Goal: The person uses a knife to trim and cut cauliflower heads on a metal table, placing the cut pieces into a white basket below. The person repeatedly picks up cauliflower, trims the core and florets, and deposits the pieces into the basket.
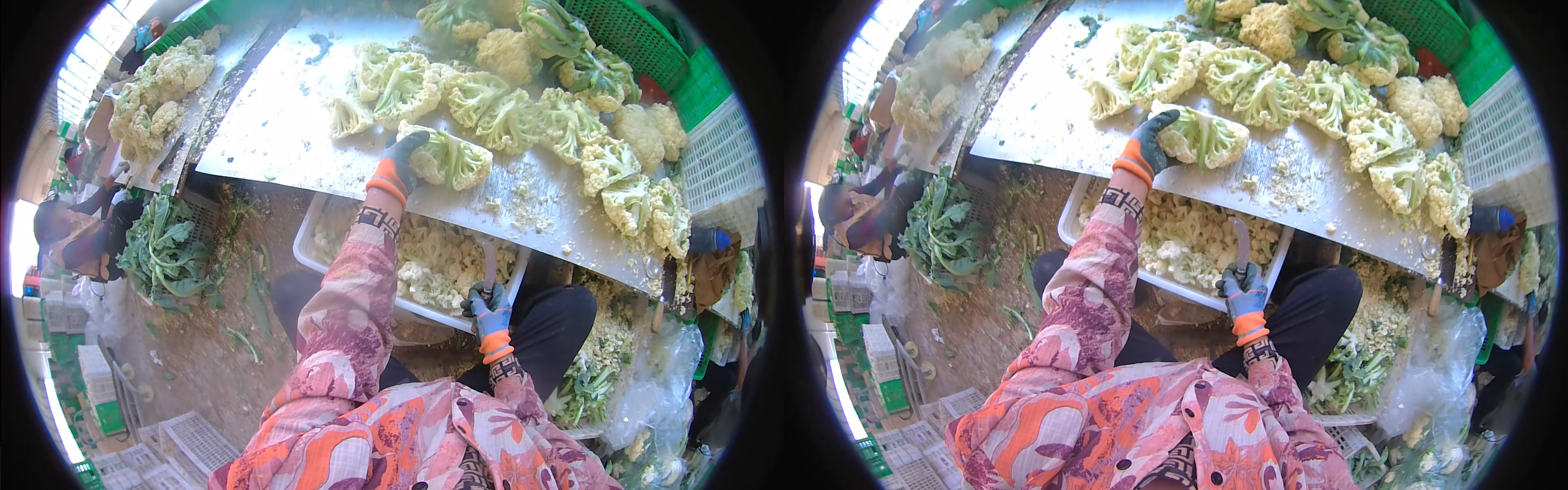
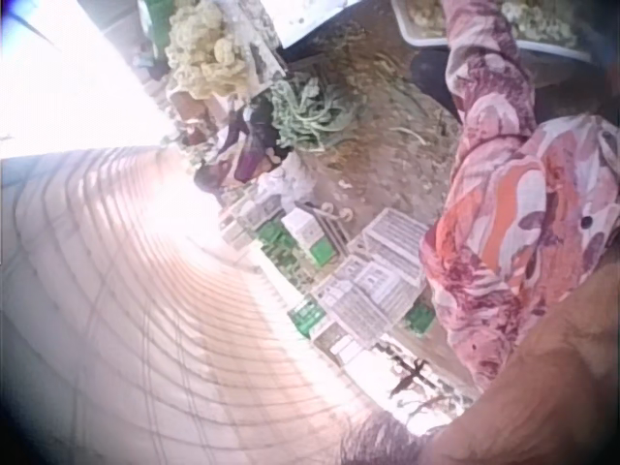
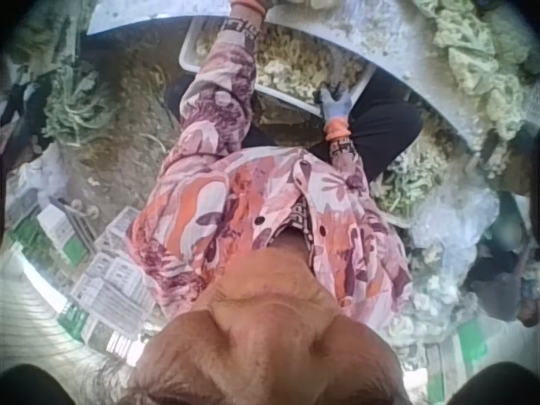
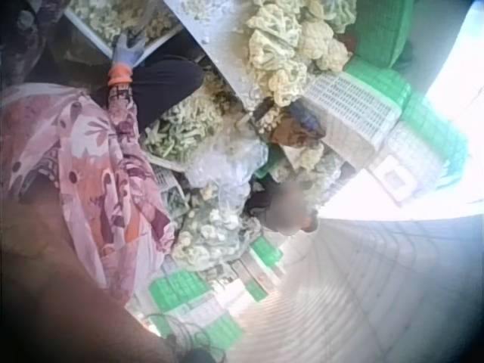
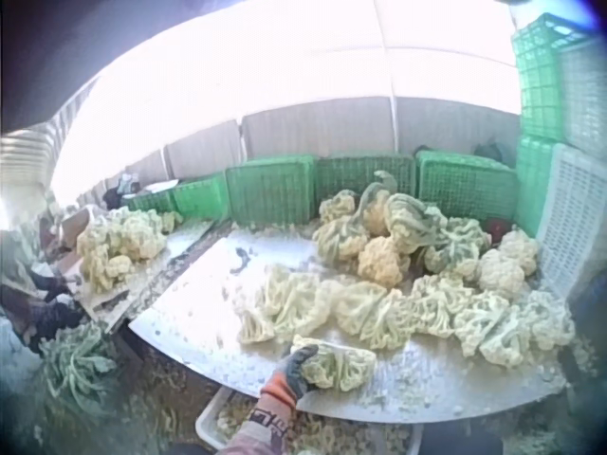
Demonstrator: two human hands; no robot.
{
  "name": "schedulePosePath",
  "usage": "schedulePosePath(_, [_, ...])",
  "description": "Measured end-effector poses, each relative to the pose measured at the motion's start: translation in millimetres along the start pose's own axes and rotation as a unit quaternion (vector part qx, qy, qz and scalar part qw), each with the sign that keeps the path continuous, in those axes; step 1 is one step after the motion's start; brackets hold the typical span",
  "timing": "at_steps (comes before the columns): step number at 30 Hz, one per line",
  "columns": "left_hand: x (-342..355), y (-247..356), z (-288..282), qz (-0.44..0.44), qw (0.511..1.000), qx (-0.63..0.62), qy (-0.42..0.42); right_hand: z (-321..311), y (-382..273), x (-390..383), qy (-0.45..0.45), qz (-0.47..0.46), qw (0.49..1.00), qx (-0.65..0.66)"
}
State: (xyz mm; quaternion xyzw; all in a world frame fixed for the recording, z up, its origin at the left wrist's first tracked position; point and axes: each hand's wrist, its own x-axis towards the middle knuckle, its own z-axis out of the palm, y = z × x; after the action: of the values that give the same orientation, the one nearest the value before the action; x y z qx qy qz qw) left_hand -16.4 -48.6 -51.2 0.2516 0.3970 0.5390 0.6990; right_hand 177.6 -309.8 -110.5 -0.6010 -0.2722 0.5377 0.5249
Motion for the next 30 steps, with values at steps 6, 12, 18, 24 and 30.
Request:
schedulePosePath(6, [-21.4, -23.7, 19.2, 0.145, 0.98, -0.053, 0.128, 19.5, -62.9, 19.7, -0.029, -0.098, 0.994, -0.047])
schedulePosePath(12, [-27.7, -16.4, 26.5, 0.368, 0.927, 0.015, 0.077, 61.3, -99.1, 45.3, -0.04, -0.107, 0.993, 0.026])
schedulePosePath(18, [-48.5, -41.2, -20.3, 0.265, 0.936, 0.22, 0.076, 91.2, -62.9, 97.2, 0.001, -0.26, 0.959, -0.115])
schedulePosePath(24, [-39.0, -7.5, -29.9, 0.244, 0.923, 0.295, 0.033, 108.4, -46.3, 96.8, -0.002, -0.263, 0.942, -0.21])
schedulePosePath(30, [-36.7, -12.3, -18.3, 0.223, 0.948, 0.226, 0.009, 119.3, -39.3, 101.6, 0.052, -0.283, 0.905, -0.313])
